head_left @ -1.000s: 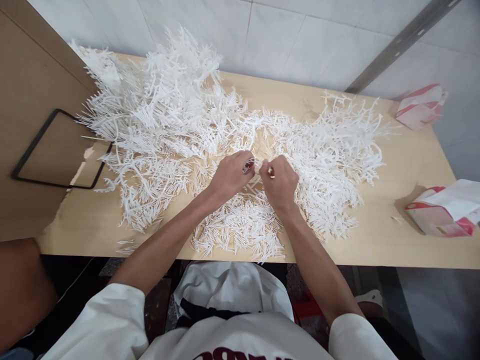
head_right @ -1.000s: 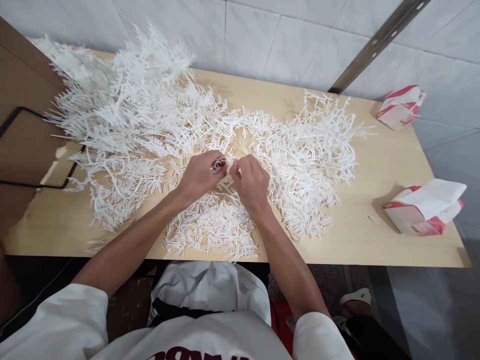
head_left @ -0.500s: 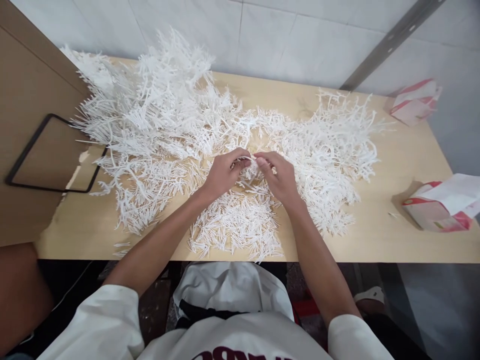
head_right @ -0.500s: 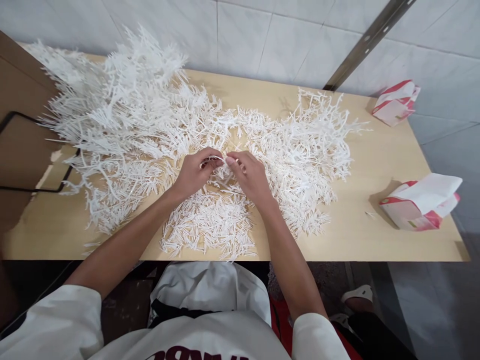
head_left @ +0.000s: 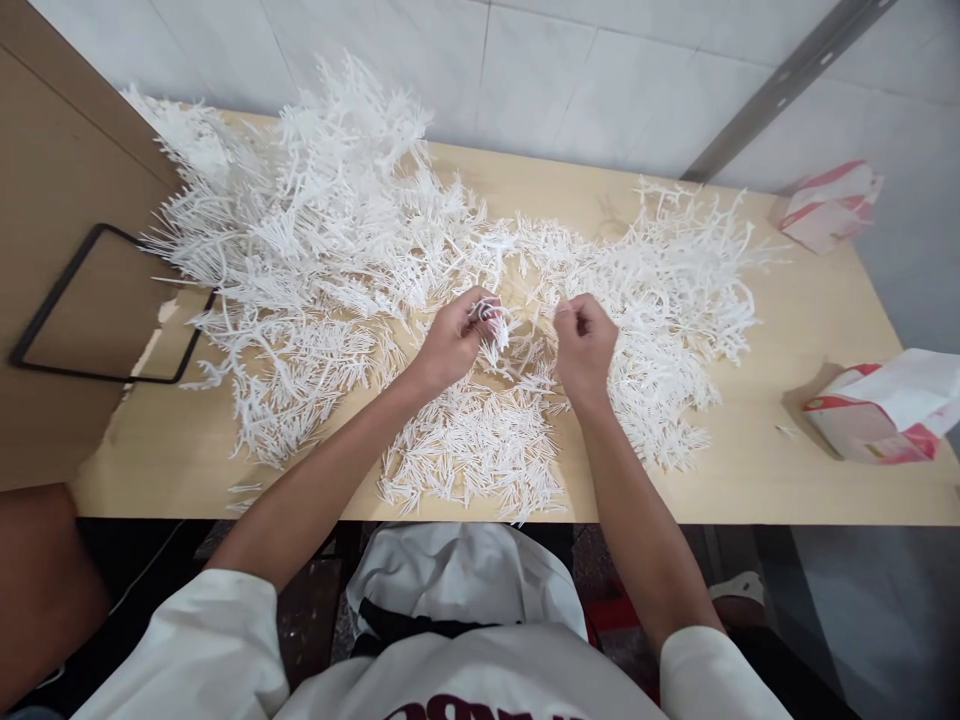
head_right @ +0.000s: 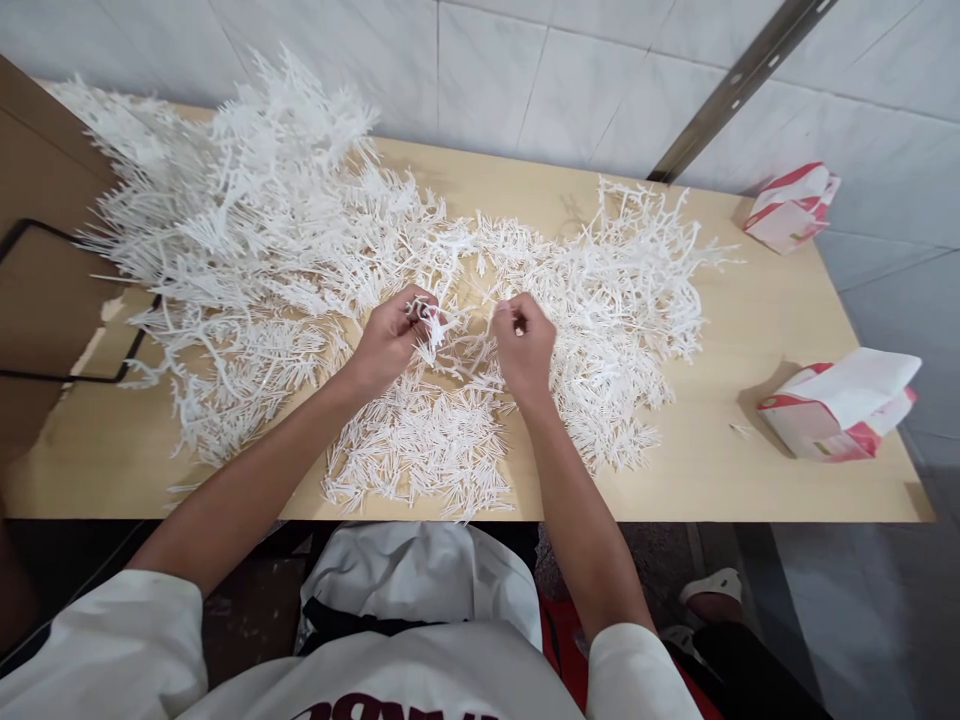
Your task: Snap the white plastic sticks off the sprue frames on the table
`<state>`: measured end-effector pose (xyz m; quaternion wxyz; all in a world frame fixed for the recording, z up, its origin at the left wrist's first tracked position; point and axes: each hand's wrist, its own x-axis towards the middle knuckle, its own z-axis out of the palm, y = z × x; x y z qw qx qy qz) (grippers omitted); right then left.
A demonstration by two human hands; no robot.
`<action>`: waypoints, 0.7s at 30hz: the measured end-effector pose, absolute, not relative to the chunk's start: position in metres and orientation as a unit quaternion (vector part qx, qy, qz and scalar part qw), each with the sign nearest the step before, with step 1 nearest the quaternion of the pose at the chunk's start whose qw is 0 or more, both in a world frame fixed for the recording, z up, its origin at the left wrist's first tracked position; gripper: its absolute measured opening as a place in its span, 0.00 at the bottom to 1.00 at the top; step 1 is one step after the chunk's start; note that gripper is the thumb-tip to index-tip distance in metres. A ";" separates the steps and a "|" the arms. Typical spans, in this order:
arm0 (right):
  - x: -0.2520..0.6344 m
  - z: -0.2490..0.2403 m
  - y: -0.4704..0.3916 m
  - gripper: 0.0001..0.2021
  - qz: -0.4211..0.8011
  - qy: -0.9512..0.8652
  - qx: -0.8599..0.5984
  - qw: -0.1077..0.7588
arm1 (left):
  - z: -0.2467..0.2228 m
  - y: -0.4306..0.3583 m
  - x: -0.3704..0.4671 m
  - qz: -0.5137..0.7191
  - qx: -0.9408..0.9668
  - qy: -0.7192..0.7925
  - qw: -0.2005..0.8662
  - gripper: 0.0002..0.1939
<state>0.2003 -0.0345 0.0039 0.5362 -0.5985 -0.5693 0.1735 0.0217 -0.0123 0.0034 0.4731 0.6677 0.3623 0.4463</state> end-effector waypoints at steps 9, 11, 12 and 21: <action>0.199 0.010 -0.036 0.15 0.218 -0.645 -0.547 0.487 | 0.004 -0.016 0.022 0.426 0.700 0.394 0.417 0.13; 0.194 0.011 -0.038 0.15 0.242 -0.685 -0.527 0.441 | 0.005 -0.017 0.021 0.427 0.717 0.398 0.382 0.12; 0.192 0.011 -0.039 0.15 0.253 -0.697 -0.522 0.423 | 0.005 -0.016 0.020 0.426 0.723 0.397 0.372 0.12; 0.195 0.002 -0.038 0.13 0.303 -0.621 -0.519 0.503 | -0.003 -0.020 0.022 0.398 0.760 0.344 0.381 0.08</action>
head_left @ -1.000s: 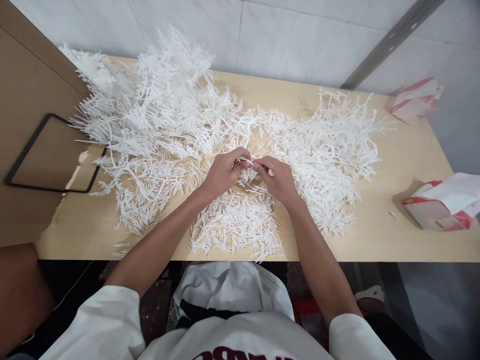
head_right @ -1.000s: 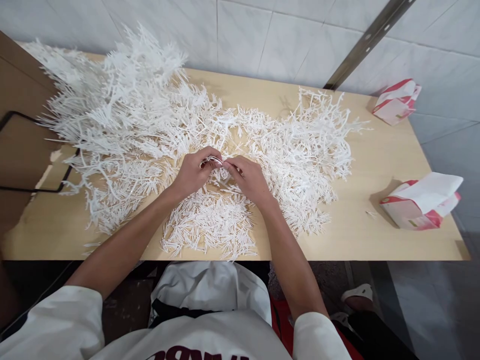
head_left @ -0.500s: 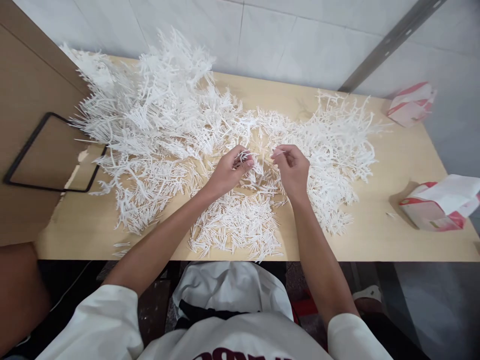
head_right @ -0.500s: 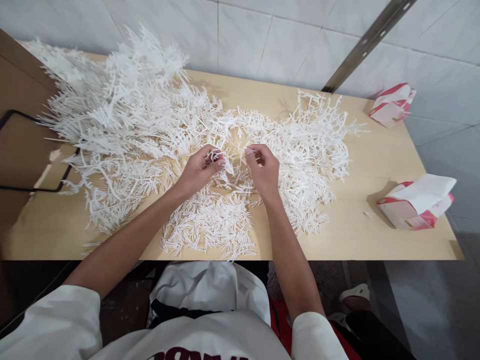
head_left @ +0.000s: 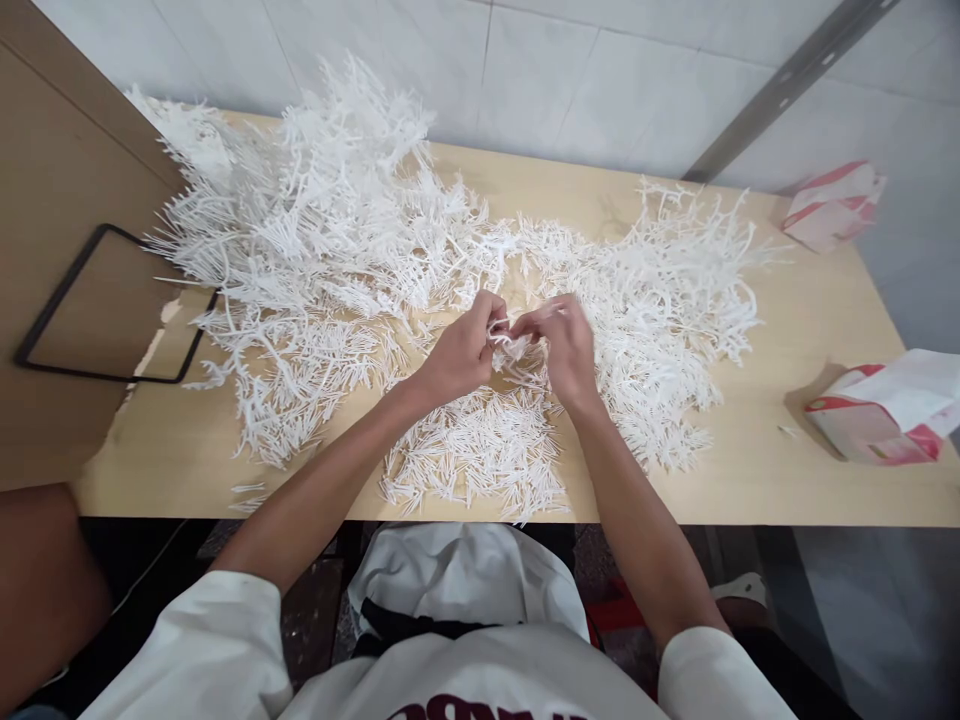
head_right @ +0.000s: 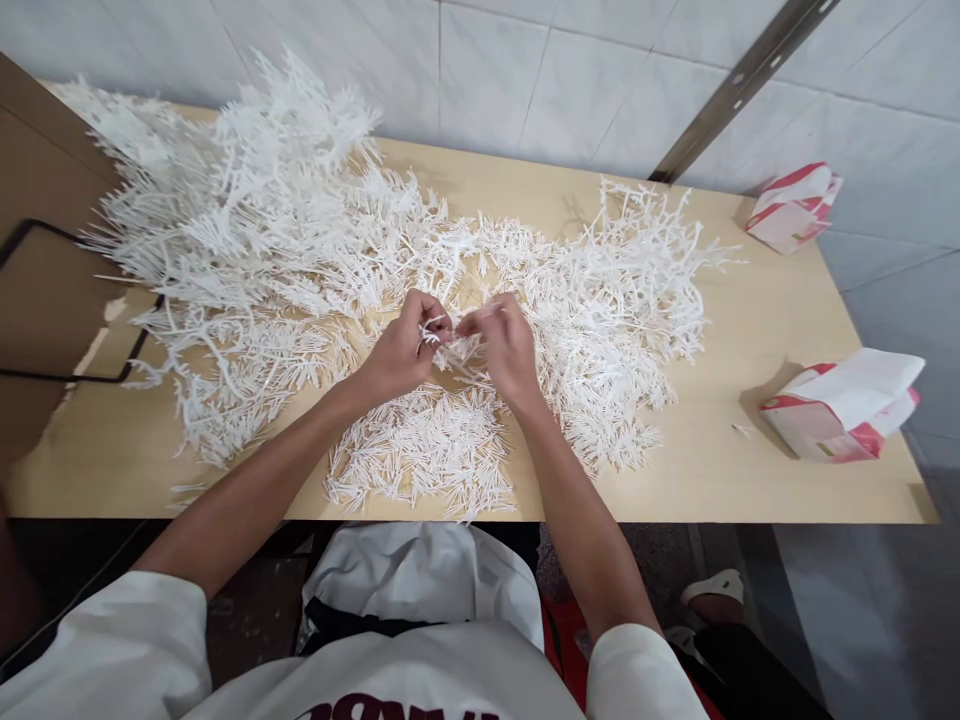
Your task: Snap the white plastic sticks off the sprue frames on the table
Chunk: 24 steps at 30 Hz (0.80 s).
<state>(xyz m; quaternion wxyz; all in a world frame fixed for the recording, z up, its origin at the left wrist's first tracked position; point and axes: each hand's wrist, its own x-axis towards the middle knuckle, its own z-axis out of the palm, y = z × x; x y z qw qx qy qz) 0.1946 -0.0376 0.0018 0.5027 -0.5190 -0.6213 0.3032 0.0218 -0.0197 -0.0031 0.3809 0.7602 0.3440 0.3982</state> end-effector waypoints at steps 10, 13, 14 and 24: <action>0.195 0.007 -0.035 0.15 0.276 -0.653 -0.533 0.462 | 0.001 -0.016 0.022 0.452 0.706 0.393 0.378 0.14; 0.190 0.010 -0.040 0.14 0.255 -0.699 -0.515 0.426 | 0.003 -0.015 0.019 0.454 0.708 0.405 0.358 0.15; 0.189 0.010 -0.041 0.13 0.243 -0.704 -0.516 0.422 | 0.004 -0.015 0.019 0.451 0.711 0.407 0.354 0.15; 0.193 0.006 -0.038 0.09 0.192 -0.664 -0.536 0.485 | 0.015 -0.021 0.020 0.367 0.719 0.417 0.418 0.13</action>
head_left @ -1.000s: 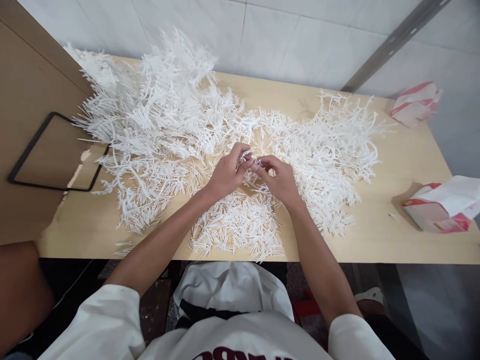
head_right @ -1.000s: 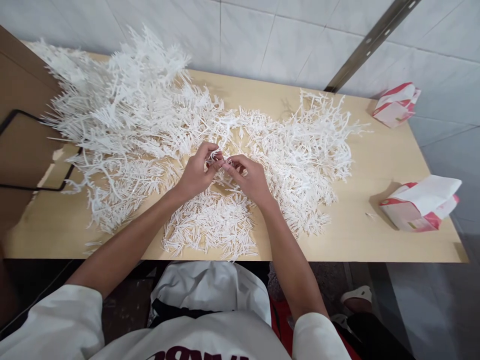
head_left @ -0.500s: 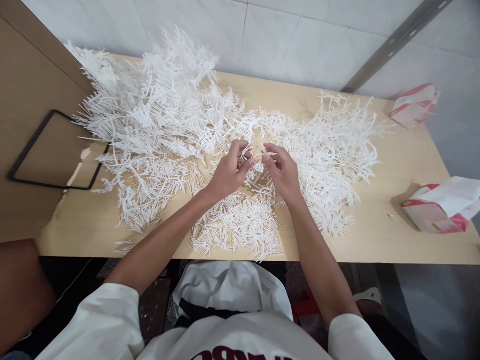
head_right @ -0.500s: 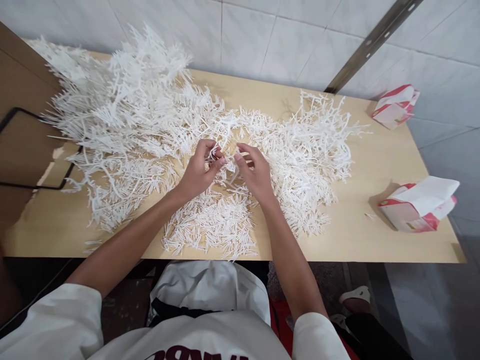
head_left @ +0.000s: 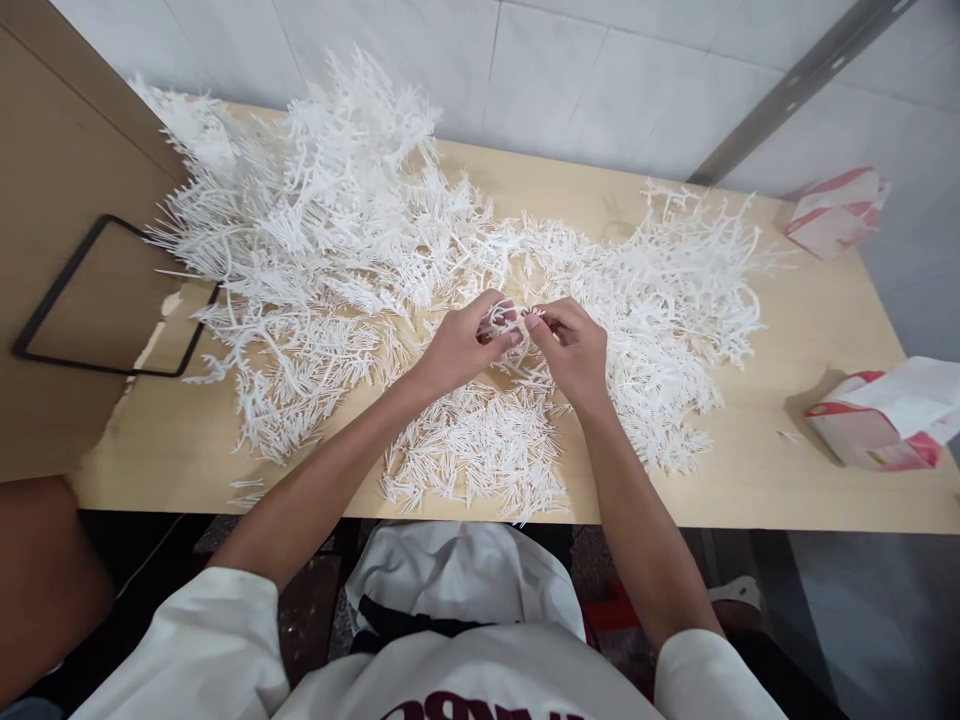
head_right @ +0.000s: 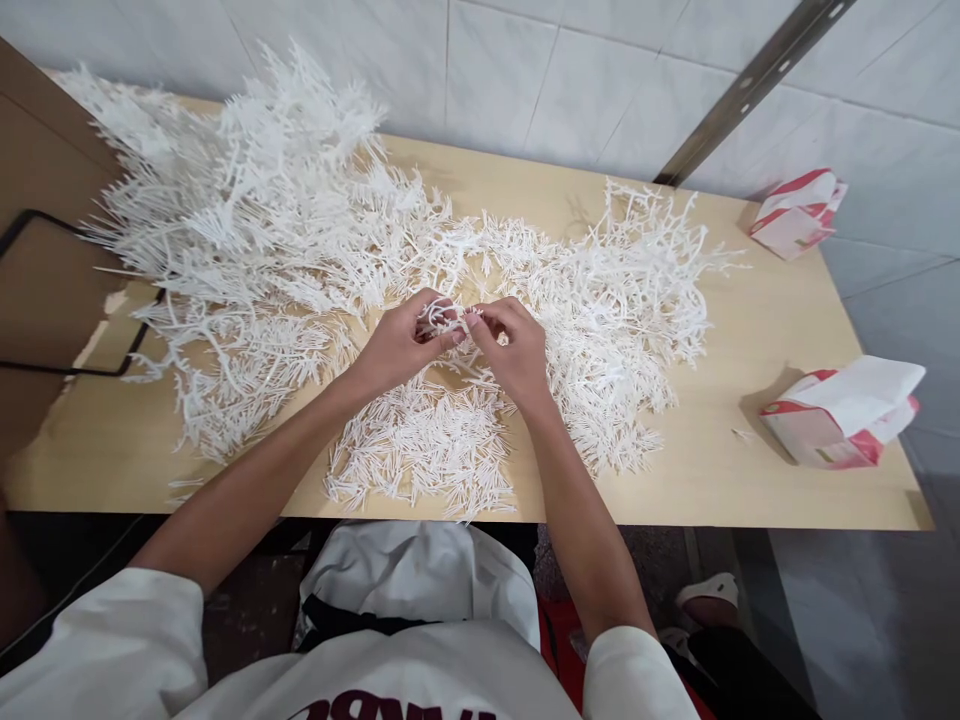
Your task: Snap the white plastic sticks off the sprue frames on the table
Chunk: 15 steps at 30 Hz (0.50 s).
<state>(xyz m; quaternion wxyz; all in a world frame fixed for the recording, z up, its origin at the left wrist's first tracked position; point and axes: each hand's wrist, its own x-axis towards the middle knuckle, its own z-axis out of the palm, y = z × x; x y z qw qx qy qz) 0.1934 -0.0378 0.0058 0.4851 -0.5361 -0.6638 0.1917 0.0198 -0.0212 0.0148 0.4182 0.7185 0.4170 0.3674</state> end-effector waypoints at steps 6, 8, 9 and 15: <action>0.191 0.005 -0.040 0.10 0.285 -0.623 -0.537 0.493 | 0.016 -0.021 0.022 0.381 0.698 0.435 0.423 0.10; 0.189 0.005 -0.042 0.11 0.282 -0.619 -0.543 0.493 | 0.017 -0.020 0.023 0.374 0.692 0.438 0.435 0.09; 0.189 0.006 -0.043 0.11 0.279 -0.623 -0.544 0.489 | 0.017 -0.020 0.023 0.374 0.687 0.445 0.436 0.09; 0.188 0.005 -0.045 0.10 0.267 -0.644 -0.522 0.491 | 0.017 -0.022 0.024 0.393 0.644 0.511 0.413 0.09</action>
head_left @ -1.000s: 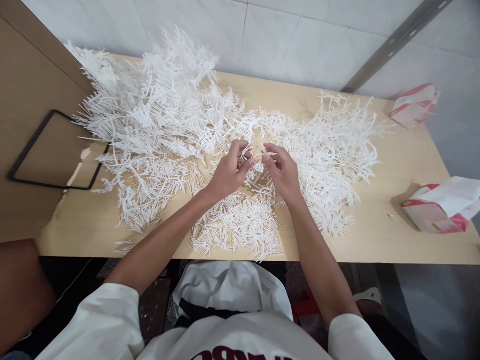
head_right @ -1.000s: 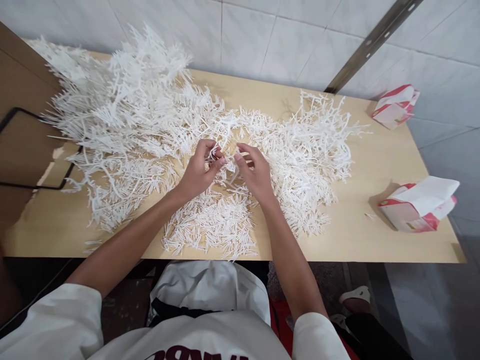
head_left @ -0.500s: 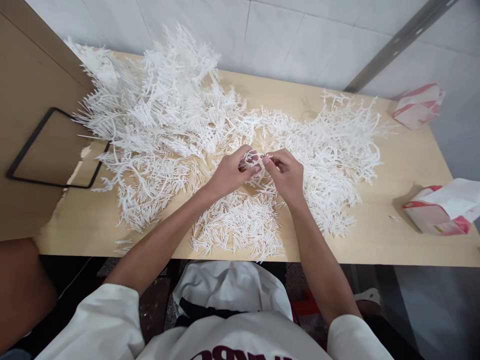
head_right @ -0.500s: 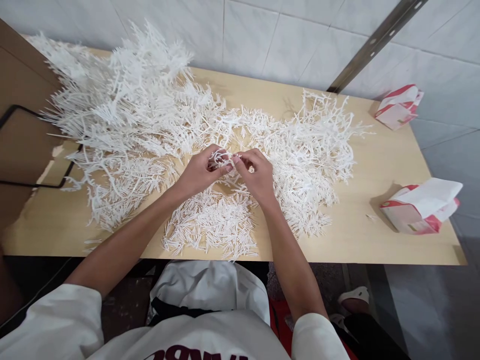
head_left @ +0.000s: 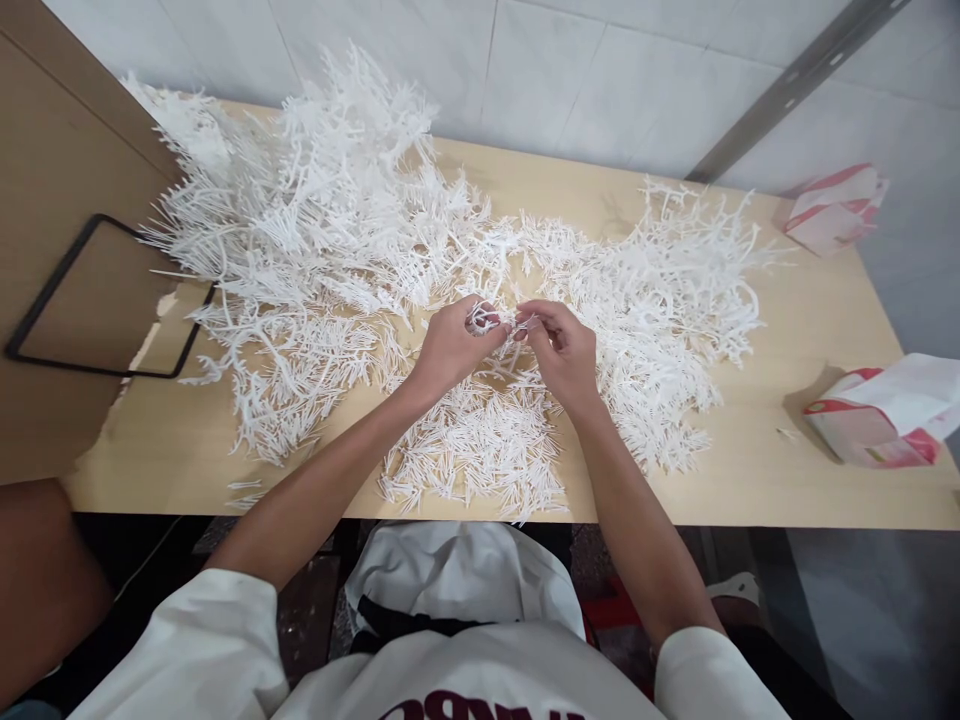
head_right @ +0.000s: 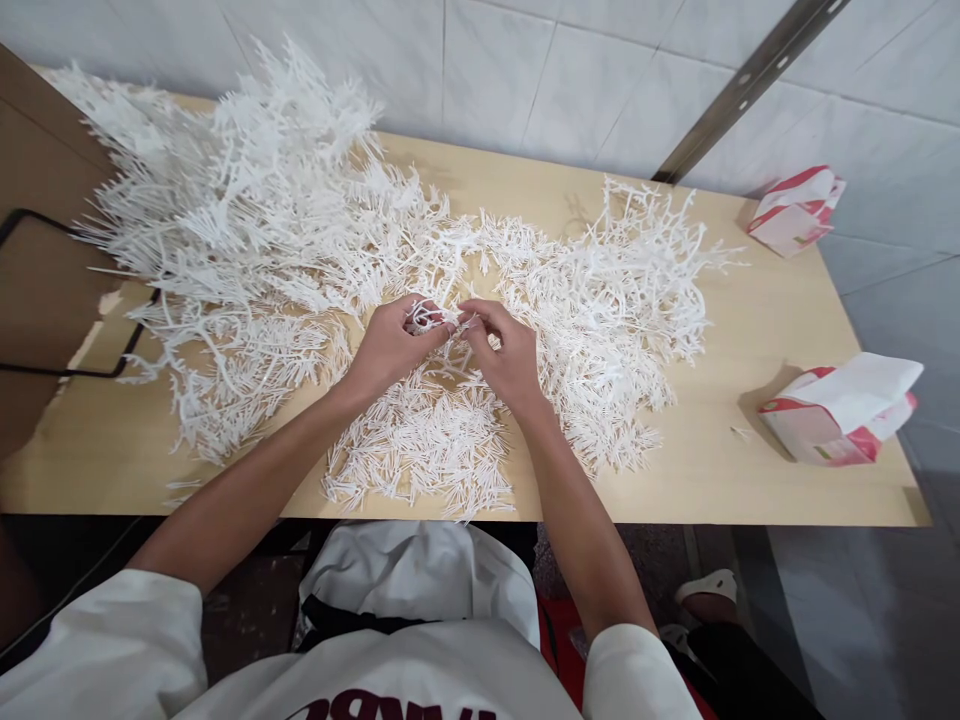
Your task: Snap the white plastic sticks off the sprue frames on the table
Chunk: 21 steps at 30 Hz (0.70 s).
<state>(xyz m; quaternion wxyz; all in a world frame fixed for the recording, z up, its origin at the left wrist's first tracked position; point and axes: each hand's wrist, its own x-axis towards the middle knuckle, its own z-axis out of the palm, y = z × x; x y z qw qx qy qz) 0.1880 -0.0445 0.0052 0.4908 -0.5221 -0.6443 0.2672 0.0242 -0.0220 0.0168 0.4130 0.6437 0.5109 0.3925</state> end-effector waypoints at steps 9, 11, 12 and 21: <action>0.187 0.009 -0.042 0.13 0.250 -0.673 -0.532 0.449 | 0.013 -0.021 0.022 0.380 0.716 0.469 0.350 0.08; 0.188 0.009 -0.041 0.13 0.249 -0.681 -0.531 0.438 | 0.014 -0.022 0.023 0.366 0.747 0.456 0.317 0.07; 0.189 0.009 -0.041 0.13 0.250 -0.686 -0.529 0.433 | 0.015 -0.023 0.023 0.357 0.761 0.450 0.303 0.07; 0.196 0.005 -0.036 0.08 0.205 -0.744 -0.500 0.394 | 0.004 -0.020 0.022 0.315 0.814 0.455 0.175 0.07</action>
